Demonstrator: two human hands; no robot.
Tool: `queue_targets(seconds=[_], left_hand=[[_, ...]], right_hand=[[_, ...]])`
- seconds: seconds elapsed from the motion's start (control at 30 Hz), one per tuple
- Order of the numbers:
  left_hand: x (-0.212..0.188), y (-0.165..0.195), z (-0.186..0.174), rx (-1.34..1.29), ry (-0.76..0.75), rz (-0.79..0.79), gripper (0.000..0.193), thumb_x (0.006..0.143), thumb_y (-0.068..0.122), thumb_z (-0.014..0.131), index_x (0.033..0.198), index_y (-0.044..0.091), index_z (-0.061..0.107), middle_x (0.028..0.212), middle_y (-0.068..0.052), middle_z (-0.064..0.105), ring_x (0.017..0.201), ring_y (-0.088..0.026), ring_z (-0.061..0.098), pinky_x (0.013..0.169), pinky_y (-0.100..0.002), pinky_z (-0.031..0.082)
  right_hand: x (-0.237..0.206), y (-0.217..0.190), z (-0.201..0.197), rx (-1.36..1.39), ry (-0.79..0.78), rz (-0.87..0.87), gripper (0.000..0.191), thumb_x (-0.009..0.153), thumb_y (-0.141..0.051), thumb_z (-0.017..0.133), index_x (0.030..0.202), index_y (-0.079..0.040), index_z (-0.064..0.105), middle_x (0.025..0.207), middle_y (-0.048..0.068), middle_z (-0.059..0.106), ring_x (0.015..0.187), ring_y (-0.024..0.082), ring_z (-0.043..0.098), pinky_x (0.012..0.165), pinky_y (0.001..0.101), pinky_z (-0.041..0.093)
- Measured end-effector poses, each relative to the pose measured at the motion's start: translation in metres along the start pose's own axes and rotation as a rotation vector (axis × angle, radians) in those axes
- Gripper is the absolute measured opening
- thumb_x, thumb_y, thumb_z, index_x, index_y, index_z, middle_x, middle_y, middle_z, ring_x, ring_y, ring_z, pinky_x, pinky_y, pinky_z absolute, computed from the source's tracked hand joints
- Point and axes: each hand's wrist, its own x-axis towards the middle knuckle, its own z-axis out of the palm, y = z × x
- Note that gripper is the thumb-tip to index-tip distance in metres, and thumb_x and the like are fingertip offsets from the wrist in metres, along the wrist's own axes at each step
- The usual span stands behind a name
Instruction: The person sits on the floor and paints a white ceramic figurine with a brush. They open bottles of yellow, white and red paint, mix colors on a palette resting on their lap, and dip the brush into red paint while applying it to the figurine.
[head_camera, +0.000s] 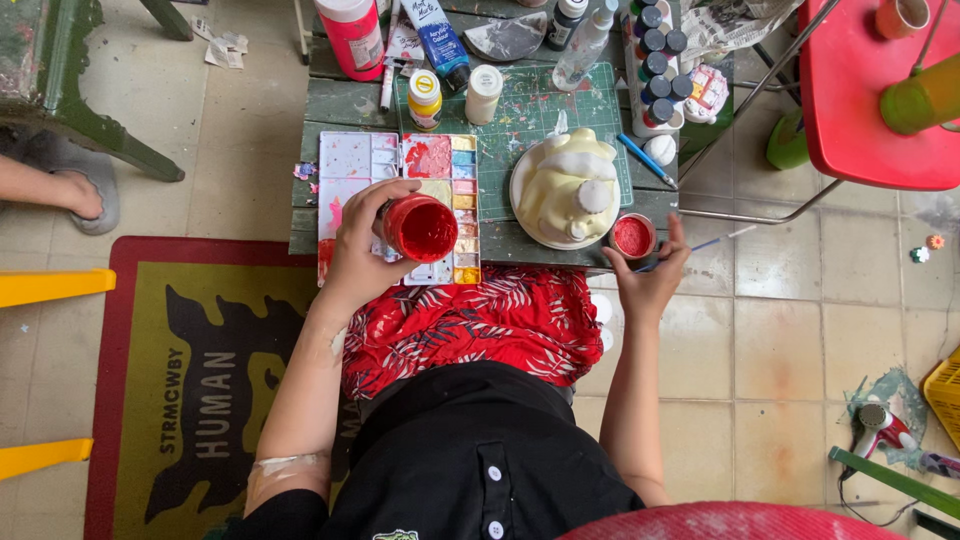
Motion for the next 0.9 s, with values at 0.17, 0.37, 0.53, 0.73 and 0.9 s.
queue_targets(seconds=[0.17, 0.37, 0.53, 0.73, 0.9], left_hand=[[0.001, 0.003, 0.001, 0.072, 0.064, 0.121, 0.086, 0.068, -0.002, 0.090, 0.141, 0.013, 0.047, 0.145, -0.008, 0.059, 0.145, -0.033, 0.050, 0.118, -0.044, 0.046], [0.000, -0.001, 0.009, 0.078, 0.056, 0.175, 0.082, 0.071, -0.003, 0.088, 0.138, 0.014, 0.046, 0.148, -0.007, 0.057, 0.150, -0.034, 0.045, 0.124, -0.047, 0.040], [0.000, -0.001, 0.008, 0.123, 0.047, 0.192, 0.084, 0.070, -0.002, 0.088, 0.140, 0.014, 0.045, 0.148, -0.006, 0.057, 0.149, -0.033, 0.045, 0.126, -0.049, 0.034], [-0.001, -0.001, 0.005, 0.139, 0.054, 0.208, 0.083, 0.072, 0.002, 0.090, 0.140, 0.015, 0.045, 0.149, -0.006, 0.056, 0.149, -0.034, 0.044, 0.126, -0.049, 0.034], [-0.004, -0.001, 0.006, 0.228, 0.075, 0.257, 0.076, 0.076, 0.001, 0.088, 0.137, 0.017, 0.046, 0.149, -0.004, 0.058, 0.150, -0.034, 0.044, 0.128, -0.052, 0.030]], right_hand=[[-0.002, -0.026, -0.029, 0.484, 0.263, -0.195, 0.031, 0.108, -0.038, 0.045, 0.120, -0.009, 0.044, 0.130, 0.018, 0.066, 0.107, 0.028, 0.065, 0.094, 0.0379, 0.051], [-0.041, -0.084, -0.042, 1.181, 0.041, -0.144, 0.024, 0.110, -0.027, 0.051, 0.121, -0.008, 0.041, 0.103, 0.014, 0.060, 0.071, 0.018, 0.060, 0.058, 0.0286, 0.049], [-0.051, -0.129, -0.043, 1.034, -0.706, -0.073, 0.013, 0.106, 0.002, 0.053, 0.114, -0.002, 0.044, 0.094, 0.020, 0.067, 0.087, 0.028, 0.072, 0.068, 0.0353, 0.059], [-0.038, -0.169, -0.014, 0.504, -0.770, -0.269, 0.005, 0.104, -0.001, 0.055, 0.107, 0.000, 0.051, 0.100, 0.016, 0.078, 0.070, 0.015, 0.074, 0.064, 0.0281, 0.059], [-0.028, -0.186, 0.003, 0.420, -0.802, -0.238, 0.010, 0.103, 0.001, 0.054, 0.110, 0.000, 0.048, 0.104, 0.014, 0.079, 0.067, 0.014, 0.074, 0.057, 0.0259, 0.057]])
